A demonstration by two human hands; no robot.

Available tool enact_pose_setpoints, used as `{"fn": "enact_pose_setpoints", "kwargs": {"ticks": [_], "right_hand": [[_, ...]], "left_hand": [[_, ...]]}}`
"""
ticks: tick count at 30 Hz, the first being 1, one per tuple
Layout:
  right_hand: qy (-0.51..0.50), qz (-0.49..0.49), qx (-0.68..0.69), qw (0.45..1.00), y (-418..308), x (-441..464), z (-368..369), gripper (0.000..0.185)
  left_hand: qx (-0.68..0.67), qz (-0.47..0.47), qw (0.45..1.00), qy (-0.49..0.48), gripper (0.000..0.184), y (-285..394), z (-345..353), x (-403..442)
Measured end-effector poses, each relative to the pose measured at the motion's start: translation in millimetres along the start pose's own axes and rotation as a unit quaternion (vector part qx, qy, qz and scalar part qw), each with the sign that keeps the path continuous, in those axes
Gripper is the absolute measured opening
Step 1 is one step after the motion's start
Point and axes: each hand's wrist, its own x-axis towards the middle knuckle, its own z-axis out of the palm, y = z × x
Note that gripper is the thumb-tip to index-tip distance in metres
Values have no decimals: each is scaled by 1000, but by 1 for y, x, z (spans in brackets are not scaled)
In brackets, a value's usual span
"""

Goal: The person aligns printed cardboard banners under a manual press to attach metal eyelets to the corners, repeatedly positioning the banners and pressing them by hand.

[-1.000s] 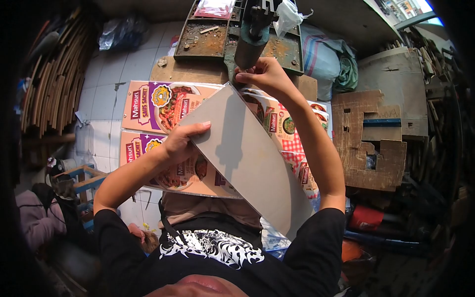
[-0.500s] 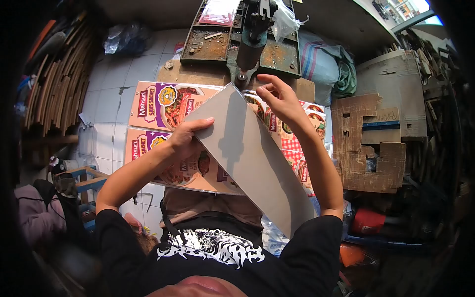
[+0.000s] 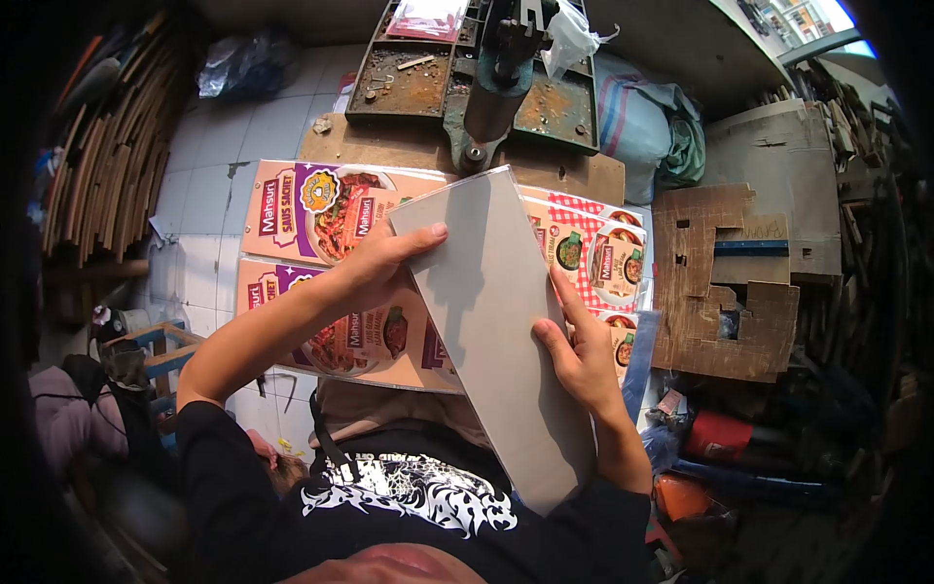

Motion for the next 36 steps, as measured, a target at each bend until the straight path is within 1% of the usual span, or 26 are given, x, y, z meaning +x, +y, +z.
{"fn": "enact_pose_setpoints", "kwargs": {"ticks": [2, 4, 5, 7, 8, 9, 11, 14, 16, 18, 19, 21, 22, 24, 26, 29, 31, 36], "right_hand": [[15, -8, -2, 1000, -4, 12, 4, 58], [29, -50, -69, 996, -6, 24, 5, 55], [27, -48, -70, 996, -5, 28, 6, 55], [38, -87, -108, 990, 0, 37, 7, 55], [34, -84, -110, 990, 0, 39, 6, 55], [24, -48, -121, 991, 1, 39, 4, 56], [12, -9, -135, 991, 3, 41, 4, 56], [37, -19, -80, 996, 6, 43, 8, 57], [35, -7, -82, 996, 6, 45, 7, 57], [36, -7, -86, 996, 6, 46, 7, 57], [37, -9, -89, 995, 6, 47, 8, 58], [38, -10, -77, 996, 4, 49, 9, 58], [39, -10, -63, 997, 4, 49, 10, 58], [39, -12, -71, 997, 5, 50, 9, 57], [40, -17, -79, 996, 4, 50, 9, 57], [34, 6, -61, 998, 3, 51, 9, 57], [42, -15, -83, 996, 6, 51, 9, 57], [33, -13, -92, 995, 8, 52, 7, 57]], "left_hand": [[17, 10, 1000, 12, 47, 0, -7, 3], [30, 23, 999, 27, 46, 1, -14, 6], [29, 29, 999, 21, 45, 1, -18, 8], [22, 34, 999, 17, 43, 0, -24, 10], [14, 25, 1000, 7, 44, 1, -25, 10], [7, 17, 1000, -4, 46, 1, -27, 10], [3, 25, 1000, -5, 44, -2, -28, 12], [3, 33, 999, -10, 42, -3, -31, 15], [6, 34, 999, -14, 41, -2, -30, 16], [-15, 41, 999, 1, 34, -1, -28, 15], [-18, 40, 999, 1, 34, -4, -30, 17], [28, 114, 993, -6, 33, -12, -35, 21], [25, 113, 993, -5, 33, -12, -35, 21], [4, 93, 996, -4, 31, -10, -34, 19], [6, 95, 995, -2, 31, -11, -35, 20], [17, 99, 995, -5, 31, -13, -39, 22], [25, 100, 995, -8, 31, -15, -40, 22], [-16, 92, 996, 3, 32, -12, -35, 21]]}}
